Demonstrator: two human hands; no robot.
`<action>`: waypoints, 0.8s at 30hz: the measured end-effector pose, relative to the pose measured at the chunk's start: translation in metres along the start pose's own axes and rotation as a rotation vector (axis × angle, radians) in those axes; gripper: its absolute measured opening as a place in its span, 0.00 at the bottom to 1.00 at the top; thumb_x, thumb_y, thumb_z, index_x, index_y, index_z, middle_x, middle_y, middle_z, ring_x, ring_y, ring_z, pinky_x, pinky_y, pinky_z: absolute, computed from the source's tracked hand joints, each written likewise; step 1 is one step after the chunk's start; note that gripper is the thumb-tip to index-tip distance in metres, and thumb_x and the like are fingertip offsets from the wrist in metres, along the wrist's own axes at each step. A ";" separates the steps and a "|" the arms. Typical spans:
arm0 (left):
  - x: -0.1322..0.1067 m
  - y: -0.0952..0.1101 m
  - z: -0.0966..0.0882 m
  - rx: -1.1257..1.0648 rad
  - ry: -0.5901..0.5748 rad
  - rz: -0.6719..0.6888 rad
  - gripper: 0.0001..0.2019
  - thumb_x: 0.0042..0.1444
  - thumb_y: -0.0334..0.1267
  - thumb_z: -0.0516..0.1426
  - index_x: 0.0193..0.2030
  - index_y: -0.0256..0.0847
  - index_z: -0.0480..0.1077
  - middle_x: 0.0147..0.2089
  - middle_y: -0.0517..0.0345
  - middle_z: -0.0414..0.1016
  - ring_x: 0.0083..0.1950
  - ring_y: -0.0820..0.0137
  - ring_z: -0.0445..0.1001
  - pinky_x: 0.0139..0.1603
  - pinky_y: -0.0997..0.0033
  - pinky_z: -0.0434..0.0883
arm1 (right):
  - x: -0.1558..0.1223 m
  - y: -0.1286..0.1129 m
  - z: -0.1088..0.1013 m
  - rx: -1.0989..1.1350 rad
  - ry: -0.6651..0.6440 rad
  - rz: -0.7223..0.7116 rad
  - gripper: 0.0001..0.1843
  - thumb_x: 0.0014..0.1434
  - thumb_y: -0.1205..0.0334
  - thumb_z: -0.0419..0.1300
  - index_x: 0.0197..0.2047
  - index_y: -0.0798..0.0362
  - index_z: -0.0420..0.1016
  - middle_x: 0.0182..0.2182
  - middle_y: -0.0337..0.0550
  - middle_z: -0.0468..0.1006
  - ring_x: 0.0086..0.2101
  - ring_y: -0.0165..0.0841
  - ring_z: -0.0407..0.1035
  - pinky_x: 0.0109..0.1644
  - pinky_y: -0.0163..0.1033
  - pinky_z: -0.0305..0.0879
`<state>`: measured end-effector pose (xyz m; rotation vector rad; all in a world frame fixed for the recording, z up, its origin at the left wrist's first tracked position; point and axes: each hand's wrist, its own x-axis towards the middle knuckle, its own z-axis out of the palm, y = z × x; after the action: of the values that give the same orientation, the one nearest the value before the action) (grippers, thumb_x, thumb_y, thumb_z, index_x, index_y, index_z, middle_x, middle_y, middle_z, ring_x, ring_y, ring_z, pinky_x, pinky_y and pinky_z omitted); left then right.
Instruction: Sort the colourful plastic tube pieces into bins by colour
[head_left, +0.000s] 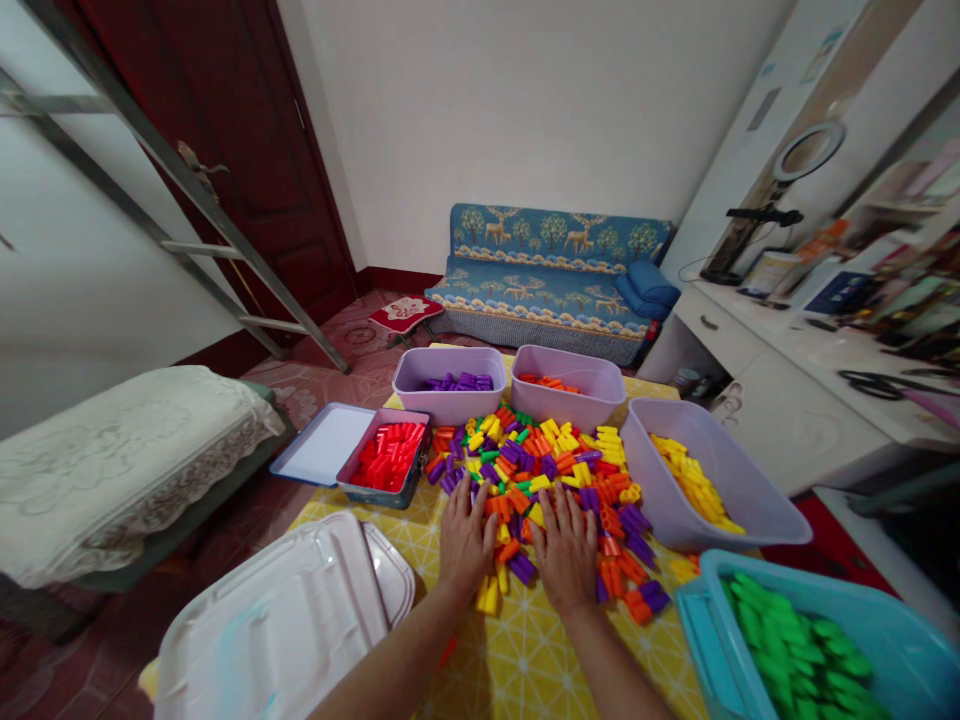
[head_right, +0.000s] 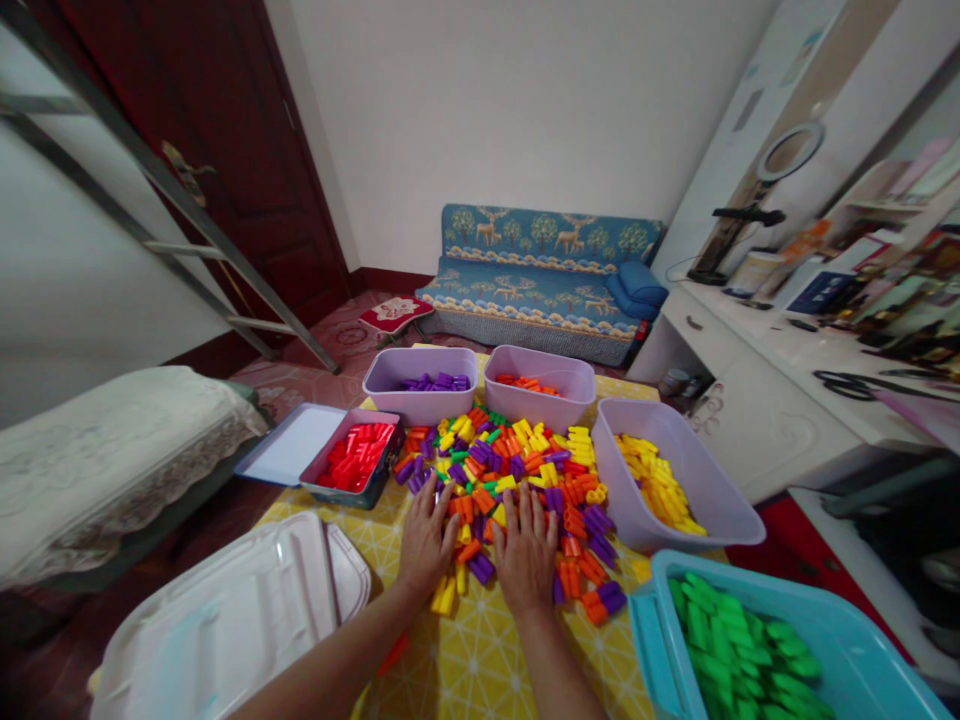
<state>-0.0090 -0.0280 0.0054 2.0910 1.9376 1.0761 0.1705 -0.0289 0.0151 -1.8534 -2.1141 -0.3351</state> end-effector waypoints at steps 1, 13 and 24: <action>0.000 0.000 0.000 -0.002 0.002 -0.002 0.25 0.63 0.38 0.50 0.68 0.47 0.58 0.73 0.48 0.49 0.72 0.58 0.52 0.67 0.48 0.59 | 0.000 0.000 0.000 0.001 0.001 0.001 0.28 0.67 0.53 0.45 0.68 0.50 0.57 0.70 0.50 0.49 0.67 0.43 0.47 0.68 0.58 0.40; 0.000 0.001 -0.001 0.005 0.006 -0.005 0.25 0.64 0.39 0.50 0.68 0.48 0.58 0.73 0.48 0.49 0.71 0.56 0.54 0.66 0.48 0.60 | 0.000 0.001 0.000 0.005 0.014 0.001 0.28 0.67 0.56 0.46 0.69 0.49 0.56 0.70 0.49 0.50 0.67 0.42 0.46 0.68 0.57 0.40; -0.001 0.000 0.000 0.003 -0.009 -0.015 0.25 0.64 0.39 0.50 0.68 0.48 0.57 0.73 0.49 0.50 0.71 0.57 0.53 0.67 0.48 0.58 | 0.000 0.001 0.002 0.015 0.013 -0.002 0.28 0.66 0.56 0.45 0.68 0.50 0.57 0.70 0.50 0.49 0.67 0.43 0.47 0.68 0.58 0.40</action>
<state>-0.0088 -0.0287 0.0056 2.0753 1.9491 1.0600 0.1717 -0.0283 0.0134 -1.8357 -2.1049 -0.3300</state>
